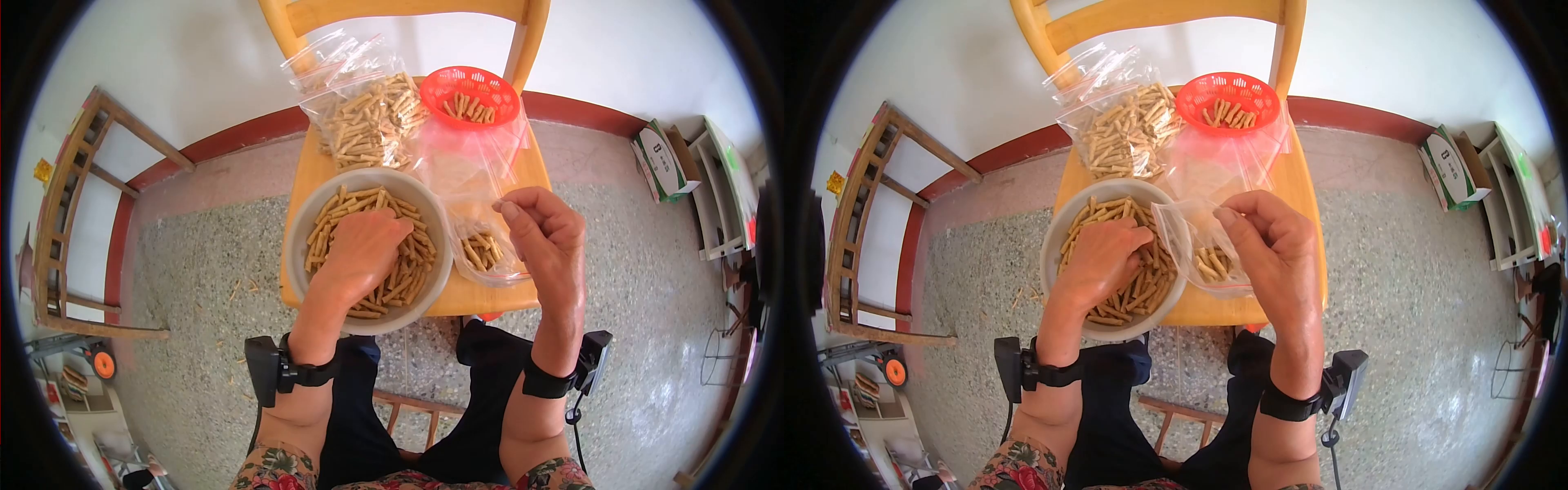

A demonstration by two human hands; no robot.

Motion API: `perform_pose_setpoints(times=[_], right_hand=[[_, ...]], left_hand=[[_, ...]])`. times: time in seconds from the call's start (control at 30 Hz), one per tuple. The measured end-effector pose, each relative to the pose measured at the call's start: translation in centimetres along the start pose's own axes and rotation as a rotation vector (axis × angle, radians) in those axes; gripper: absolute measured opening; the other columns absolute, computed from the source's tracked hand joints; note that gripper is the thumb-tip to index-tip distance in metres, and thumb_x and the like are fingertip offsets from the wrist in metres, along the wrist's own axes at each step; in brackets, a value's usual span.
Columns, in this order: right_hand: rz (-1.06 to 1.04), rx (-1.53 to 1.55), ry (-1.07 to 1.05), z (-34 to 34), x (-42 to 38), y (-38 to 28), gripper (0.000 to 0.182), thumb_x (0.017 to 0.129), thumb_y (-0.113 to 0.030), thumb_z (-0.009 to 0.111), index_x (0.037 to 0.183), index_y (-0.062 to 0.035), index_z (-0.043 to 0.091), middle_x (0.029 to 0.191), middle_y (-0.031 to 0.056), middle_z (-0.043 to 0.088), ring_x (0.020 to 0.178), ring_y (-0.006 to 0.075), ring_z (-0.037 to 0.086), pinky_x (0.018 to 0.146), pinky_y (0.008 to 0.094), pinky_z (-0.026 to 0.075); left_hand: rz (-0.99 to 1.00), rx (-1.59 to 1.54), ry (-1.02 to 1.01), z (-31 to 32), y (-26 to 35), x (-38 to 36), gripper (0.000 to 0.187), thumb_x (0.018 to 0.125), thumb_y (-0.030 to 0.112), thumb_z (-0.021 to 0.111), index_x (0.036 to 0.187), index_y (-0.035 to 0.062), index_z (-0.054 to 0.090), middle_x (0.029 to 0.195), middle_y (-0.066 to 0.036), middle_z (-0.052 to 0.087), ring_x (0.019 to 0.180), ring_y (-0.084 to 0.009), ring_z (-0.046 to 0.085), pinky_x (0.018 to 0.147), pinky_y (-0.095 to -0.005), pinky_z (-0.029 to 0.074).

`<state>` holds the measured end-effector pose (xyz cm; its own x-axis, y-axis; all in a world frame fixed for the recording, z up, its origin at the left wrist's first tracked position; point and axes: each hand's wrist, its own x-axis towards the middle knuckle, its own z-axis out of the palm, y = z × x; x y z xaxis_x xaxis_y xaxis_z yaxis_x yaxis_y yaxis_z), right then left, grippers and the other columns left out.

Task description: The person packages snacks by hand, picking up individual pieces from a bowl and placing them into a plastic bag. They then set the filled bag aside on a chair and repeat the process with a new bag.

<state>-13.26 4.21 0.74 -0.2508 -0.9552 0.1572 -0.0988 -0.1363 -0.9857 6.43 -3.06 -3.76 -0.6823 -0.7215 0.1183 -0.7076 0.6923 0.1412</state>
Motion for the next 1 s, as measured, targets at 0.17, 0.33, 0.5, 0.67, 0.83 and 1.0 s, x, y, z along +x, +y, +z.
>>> perform_pose_setpoints(times=[0.17,0.33,0.5,0.67,0.83,1.0], right_hand=[[0.039,-0.028,0.011,-0.2,0.0,-0.3,0.008,0.084,-0.005,0.056,0.082,0.0024,0.058,0.059,-0.0053,0.05,0.054,-0.0011,0.04,0.048,0.0162,0.031],[0.027,0.007,0.002,0.2,0.0,-0.2,0.008,0.084,-0.005,0.056,0.082,0.0021,0.058,0.059,-0.0058,0.05,0.054,-0.0013,0.039,0.047,0.0163,0.029],[0.022,0.028,-0.004,0.8,-0.1,-0.1,0.007,0.084,-0.004,0.055,0.081,0.0015,0.057,0.059,-0.0064,0.049,0.054,-0.0014,0.039,0.047,0.0165,0.029],[0.014,-0.006,-0.035,1.2,-0.3,0.0,0.007,0.084,-0.004,0.056,0.081,0.0014,0.057,0.057,-0.0068,0.045,0.053,-0.0008,0.036,0.047,0.0171,0.029],[-0.007,-0.021,-0.025,0.8,-0.2,0.1,0.007,0.084,-0.004,0.056,0.08,0.0014,0.057,0.056,-0.006,0.045,0.053,-0.0003,0.036,0.046,0.0176,0.029],[-0.03,0.006,0.01,0.5,-0.4,0.4,0.006,0.084,-0.004,0.056,0.08,0.0013,0.057,0.056,-0.0058,0.044,0.053,-0.0003,0.036,0.046,0.018,0.028]], left_hand=[[-0.114,-0.65,0.12,-1.7,-0.8,0.1,0.011,0.069,0.002,0.061,0.079,0.0021,0.058,0.07,-0.01,0.058,0.063,-0.0189,0.059,0.055,-0.0292,0.045],[-0.316,-1.482,0.188,-3.3,-1.1,-0.3,0.009,0.074,0.001,0.058,0.083,0.0037,0.058,0.076,-0.01,0.062,0.055,-0.0119,0.056,0.045,-0.0218,0.044],[-0.223,-1.903,0.172,-3.7,-0.4,-0.4,0.015,0.075,0.004,0.058,0.09,0.0028,0.056,0.075,-0.015,0.06,0.048,-0.015,0.055,0.04,-0.0234,0.044],[-0.166,-1.994,0.146,-4.2,1.1,-0.2,0.02,0.077,0.002,0.056,0.096,0.0023,0.054,0.076,-0.016,0.061,0.049,-0.0143,0.056,0.04,-0.0223,0.043],[-0.056,-1.929,0.182,-4.5,2.7,-0.3,0.023,0.077,-0.002,0.056,0.099,0.0014,0.053,0.081,-0.014,0.062,0.053,-0.012,0.056,0.043,-0.0198,0.042],[-0.012,-1.402,0.374,-4.7,5.2,-0.2,0.02,0.073,-0.008,0.059,0.09,0.0016,0.054,0.086,-0.011,0.062,0.059,-0.0128,0.057,0.05,-0.0211,0.044]])
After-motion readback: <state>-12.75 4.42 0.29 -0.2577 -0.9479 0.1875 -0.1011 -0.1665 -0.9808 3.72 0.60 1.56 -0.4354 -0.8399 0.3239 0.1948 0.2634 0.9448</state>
